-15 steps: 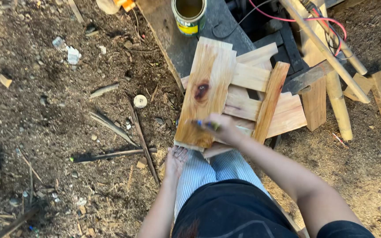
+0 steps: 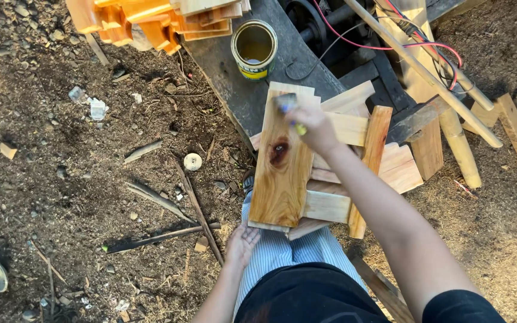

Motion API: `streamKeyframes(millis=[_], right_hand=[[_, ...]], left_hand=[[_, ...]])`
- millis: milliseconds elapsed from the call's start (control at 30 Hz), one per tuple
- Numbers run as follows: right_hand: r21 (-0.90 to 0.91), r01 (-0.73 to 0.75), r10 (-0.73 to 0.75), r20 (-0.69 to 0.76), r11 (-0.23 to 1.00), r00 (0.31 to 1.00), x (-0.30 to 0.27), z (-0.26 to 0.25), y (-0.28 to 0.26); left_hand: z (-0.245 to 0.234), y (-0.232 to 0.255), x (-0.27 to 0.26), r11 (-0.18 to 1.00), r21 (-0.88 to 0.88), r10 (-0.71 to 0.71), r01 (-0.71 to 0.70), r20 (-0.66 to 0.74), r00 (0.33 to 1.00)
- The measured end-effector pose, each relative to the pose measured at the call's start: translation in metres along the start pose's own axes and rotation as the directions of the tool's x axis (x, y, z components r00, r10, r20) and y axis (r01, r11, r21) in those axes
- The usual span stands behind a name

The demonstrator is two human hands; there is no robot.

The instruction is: Varnish a wooden furniture component using a paint brush.

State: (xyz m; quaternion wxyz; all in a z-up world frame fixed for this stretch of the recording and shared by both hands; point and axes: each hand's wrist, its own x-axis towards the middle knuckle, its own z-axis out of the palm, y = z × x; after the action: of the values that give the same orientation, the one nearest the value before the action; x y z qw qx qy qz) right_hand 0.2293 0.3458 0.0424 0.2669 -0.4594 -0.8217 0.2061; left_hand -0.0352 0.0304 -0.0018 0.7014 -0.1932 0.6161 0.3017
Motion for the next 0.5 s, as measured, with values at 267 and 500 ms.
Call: streamKeyframes(millis=[267,500], right_hand=[[-0.068,0.069,-0.063,0.076,0.995,0.995,0.028,-0.021,-0.054],[-0.118,-0.007,0.020,0.109,0.993,0.994,0.040,-0.016,-0.053]], left_hand=[[0.002,0.010,0.003,0.988,0.066,-0.140,0.142,-0.030,0.990],[-0.016,0.010,0.026,0.959,0.264,-0.129,0.104,0.080,0.988]])
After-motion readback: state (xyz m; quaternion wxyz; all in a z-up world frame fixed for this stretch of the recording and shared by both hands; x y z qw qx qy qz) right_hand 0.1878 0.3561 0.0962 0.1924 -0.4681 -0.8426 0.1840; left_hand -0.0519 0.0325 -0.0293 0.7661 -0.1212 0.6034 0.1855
